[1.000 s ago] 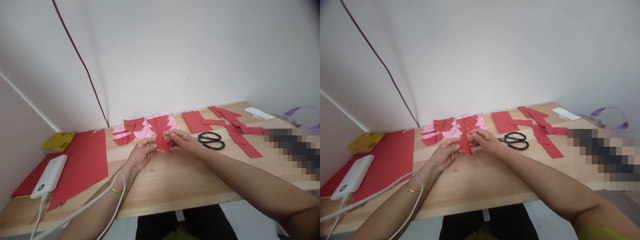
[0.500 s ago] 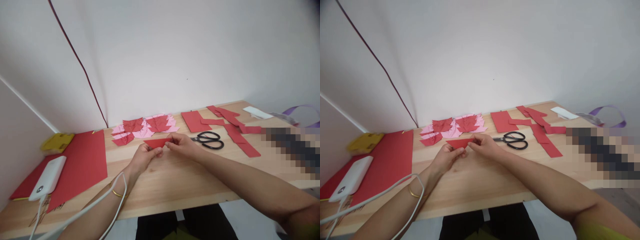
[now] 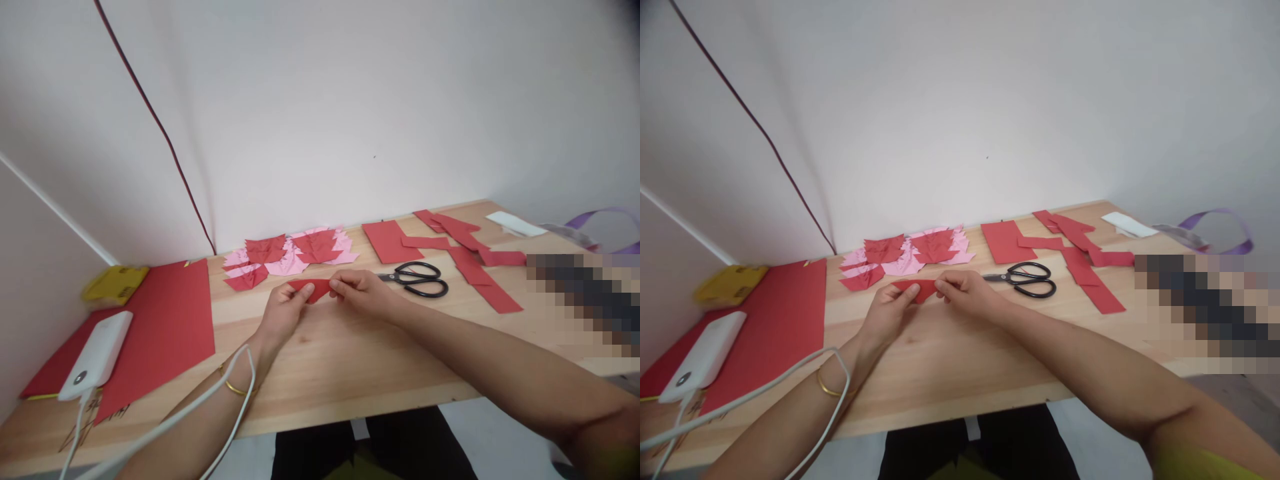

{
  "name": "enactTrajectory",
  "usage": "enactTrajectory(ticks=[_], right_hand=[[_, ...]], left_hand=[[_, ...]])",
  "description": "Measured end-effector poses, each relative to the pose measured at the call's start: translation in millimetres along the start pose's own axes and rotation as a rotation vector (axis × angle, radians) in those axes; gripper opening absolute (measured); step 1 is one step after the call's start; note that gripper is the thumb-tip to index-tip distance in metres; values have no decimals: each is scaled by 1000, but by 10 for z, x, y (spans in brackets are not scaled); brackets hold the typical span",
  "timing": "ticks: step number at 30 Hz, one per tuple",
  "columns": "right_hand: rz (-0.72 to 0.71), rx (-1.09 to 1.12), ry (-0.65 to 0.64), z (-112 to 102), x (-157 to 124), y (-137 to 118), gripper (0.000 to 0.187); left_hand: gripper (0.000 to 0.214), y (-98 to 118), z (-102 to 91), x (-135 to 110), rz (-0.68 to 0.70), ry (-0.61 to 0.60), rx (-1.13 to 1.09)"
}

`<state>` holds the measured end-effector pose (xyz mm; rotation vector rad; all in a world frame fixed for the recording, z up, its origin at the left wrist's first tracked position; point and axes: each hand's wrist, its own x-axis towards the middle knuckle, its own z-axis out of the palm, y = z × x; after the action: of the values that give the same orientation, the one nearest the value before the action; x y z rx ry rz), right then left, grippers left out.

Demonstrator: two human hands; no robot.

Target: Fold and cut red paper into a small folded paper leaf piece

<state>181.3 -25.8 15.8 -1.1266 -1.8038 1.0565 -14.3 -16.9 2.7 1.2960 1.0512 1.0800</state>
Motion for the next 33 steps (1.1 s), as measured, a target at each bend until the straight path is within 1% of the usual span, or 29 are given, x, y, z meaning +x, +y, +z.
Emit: enactTrajectory(ticks=[5,8,11,14,17,21,24,28,30,33], right_hand=[[38,-80,-2,-20,0,-7,38],[60,-92,-8,-19,10,0,39],[-6,-69,8,-3,19,3,32],[-72,-44,38,20,19,15,25],[-33,-44,22,31,12,37,25],[5,-20,-10,20,8,57,25],[43,-7,-57,11,9,53,25],[63,-33,-82,2,2,16,25],[64,-43,-86,-1,0,-9,24],[78,-41,-55,-1,8,-33,24]], left_hand=[[33,2,-20,10,23,35,-33],[26,12,-23,28,61,73,-79],[20,11,-26,45,69,120,-108],[21,-9,-29,42,37,80,-62],[23,-18,-31,25,12,28,-13],[24,24,-26,15,62,77,-18],[19,49,-18,20,88,110,-60],[17,33,-25,37,85,116,-84],[19,26,-37,40,86,118,-83],[25,43,-37,26,67,82,-72]])
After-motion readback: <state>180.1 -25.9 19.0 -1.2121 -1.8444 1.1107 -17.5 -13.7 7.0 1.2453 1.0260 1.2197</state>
